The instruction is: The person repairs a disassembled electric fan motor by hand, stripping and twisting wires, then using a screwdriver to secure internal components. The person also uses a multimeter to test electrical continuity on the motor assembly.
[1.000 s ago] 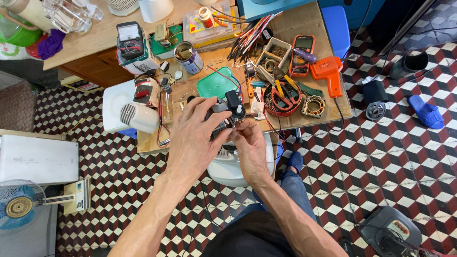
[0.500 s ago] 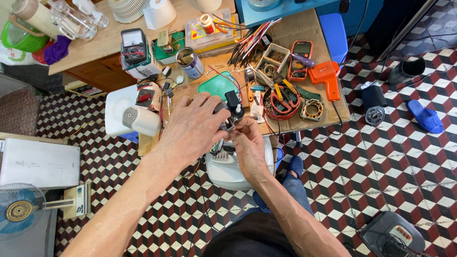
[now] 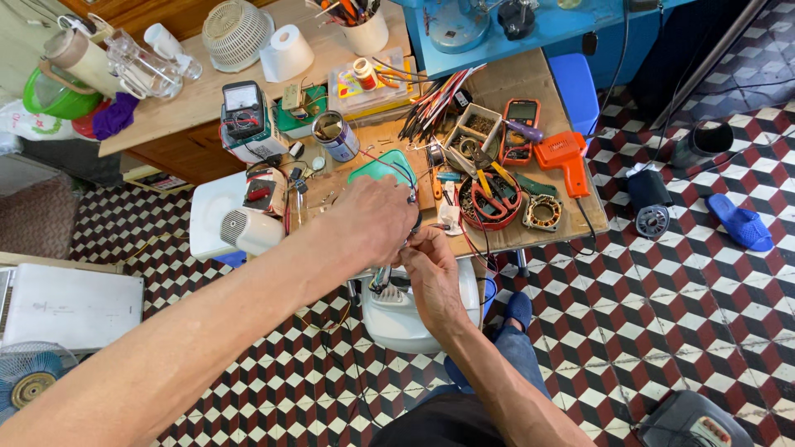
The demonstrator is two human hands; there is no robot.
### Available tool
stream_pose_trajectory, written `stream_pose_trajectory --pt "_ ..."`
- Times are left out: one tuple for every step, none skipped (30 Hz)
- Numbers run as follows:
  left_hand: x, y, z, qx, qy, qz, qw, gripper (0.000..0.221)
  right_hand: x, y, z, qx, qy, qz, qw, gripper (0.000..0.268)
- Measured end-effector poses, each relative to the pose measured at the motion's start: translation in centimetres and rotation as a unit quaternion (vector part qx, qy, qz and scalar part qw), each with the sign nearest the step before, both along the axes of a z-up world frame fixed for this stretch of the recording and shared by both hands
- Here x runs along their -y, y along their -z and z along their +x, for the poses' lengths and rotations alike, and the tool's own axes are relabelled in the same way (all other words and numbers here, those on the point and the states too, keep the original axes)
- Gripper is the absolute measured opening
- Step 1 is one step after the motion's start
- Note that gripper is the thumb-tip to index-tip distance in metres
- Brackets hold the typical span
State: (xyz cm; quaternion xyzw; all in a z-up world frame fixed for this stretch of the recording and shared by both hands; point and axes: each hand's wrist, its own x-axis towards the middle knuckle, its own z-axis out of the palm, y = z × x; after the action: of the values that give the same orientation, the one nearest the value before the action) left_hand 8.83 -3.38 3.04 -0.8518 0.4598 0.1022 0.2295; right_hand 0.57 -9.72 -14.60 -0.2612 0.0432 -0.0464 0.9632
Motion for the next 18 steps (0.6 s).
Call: stream_pose_trajectory --pt "0.0 0.0 0.3 -0.007 0.007 -0.018 1.000 0.033 0.1 0.1 0.0 0.004 0.001 0.002 1.000 0.018" --pt "-0.2 -0.1 0.9 -0.015 0.015 -0.036 0.999 0.032 0.1 0.1 0.1 0.007 0.002 0.004 1.000 0.018" --pt "-0.4 -0.1 1.2 -0.025 0.020 -0.053 0.998 0.031 0.2 0.3 0.0 0.008 0.001 0.007 1.000 0.018" --pt "-0.7 -0.2 1.3 -0.031 0.015 -0.062 0.998 0.029 0.2 0.4 -0.1 0.006 -0.001 0.003 1.000 0.019" --pt "-1.0 -0.4 1.4 -0.035 0.010 -0.070 0.997 0.028 0.3 0.4 -0.1 0.006 -0.002 0.000 1.000 0.020" --pt "-1.2 -0.6 1.3 -0.040 0.006 -0.078 0.996 0.027 0.4 0.4 -0.2 0.005 -0.003 -0.003 1.000 0.021" --pt "-1.1 -0.8 1.1 -0.043 -0.015 -0.069 0.997 0.027 0.4 0.3 -0.2 0.001 -0.001 0.001 1.000 0.021" --pt "-1.0 -1.0 0.9 -0.047 -0.035 -0.059 0.997 0.027 0.5 0.2 -0.2 -0.003 0.001 0.004 1.000 0.022" --pt "-0.9 -1.3 0.7 -0.049 -0.056 -0.049 0.996 0.027 0.5 0.0 -0.3 -0.006 0.003 0.007 1.000 0.023" --pt "-1.0 -1.7 0.6 -0.068 -0.056 -0.061 0.994 0.026 0.5 -0.1 -0.4 -0.009 -0.002 0.009 1.000 0.022" --pt "-1.3 -2.2 0.6 -0.087 -0.055 -0.071 0.992 0.027 0.5 -0.3 -0.4 -0.012 -0.006 0.012 1.000 0.022" --pt "-1.6 -2.7 0.6 -0.105 -0.054 -0.082 0.990 0.027 0.5 -0.4 -0.5 -0.015 -0.011 0.015 1.000 0.021" --pt "-2.0 -3.2 0.8 -0.130 -0.065 -0.099 0.984 0.026 0.5 -0.5 -0.5 -0.022 -0.012 0.014 1.000 0.020" --pt "-2.5 -3.7 1.0 -0.155 -0.077 -0.117 0.978 0.025 0.5 -0.6 -0.5 -0.028 -0.013 0.012 0.999 0.019" --pt "-2.9 -4.1 1.0 -0.180 -0.089 -0.133 0.971 0.024 0.4 -0.6 -0.6 -0.034 -0.014 0.011 0.999 0.019" --pt "-3.2 -4.3 0.9 -0.182 -0.091 -0.148 0.968 0.024 0.4 -0.6 -0.6 -0.029 -0.014 0.015 0.999 0.018" --pt "-3.5 -4.4 0.7 -0.185 -0.091 -0.162 0.965 0.024 0.4 -0.6 -0.7 -0.025 -0.012 0.019 0.999 0.018" --pt "-3.7 -4.4 0.6 -0.188 -0.092 -0.176 0.962 0.024 0.4 -0.6 -0.7 -0.020 -0.010 0.023 0.999 0.018"
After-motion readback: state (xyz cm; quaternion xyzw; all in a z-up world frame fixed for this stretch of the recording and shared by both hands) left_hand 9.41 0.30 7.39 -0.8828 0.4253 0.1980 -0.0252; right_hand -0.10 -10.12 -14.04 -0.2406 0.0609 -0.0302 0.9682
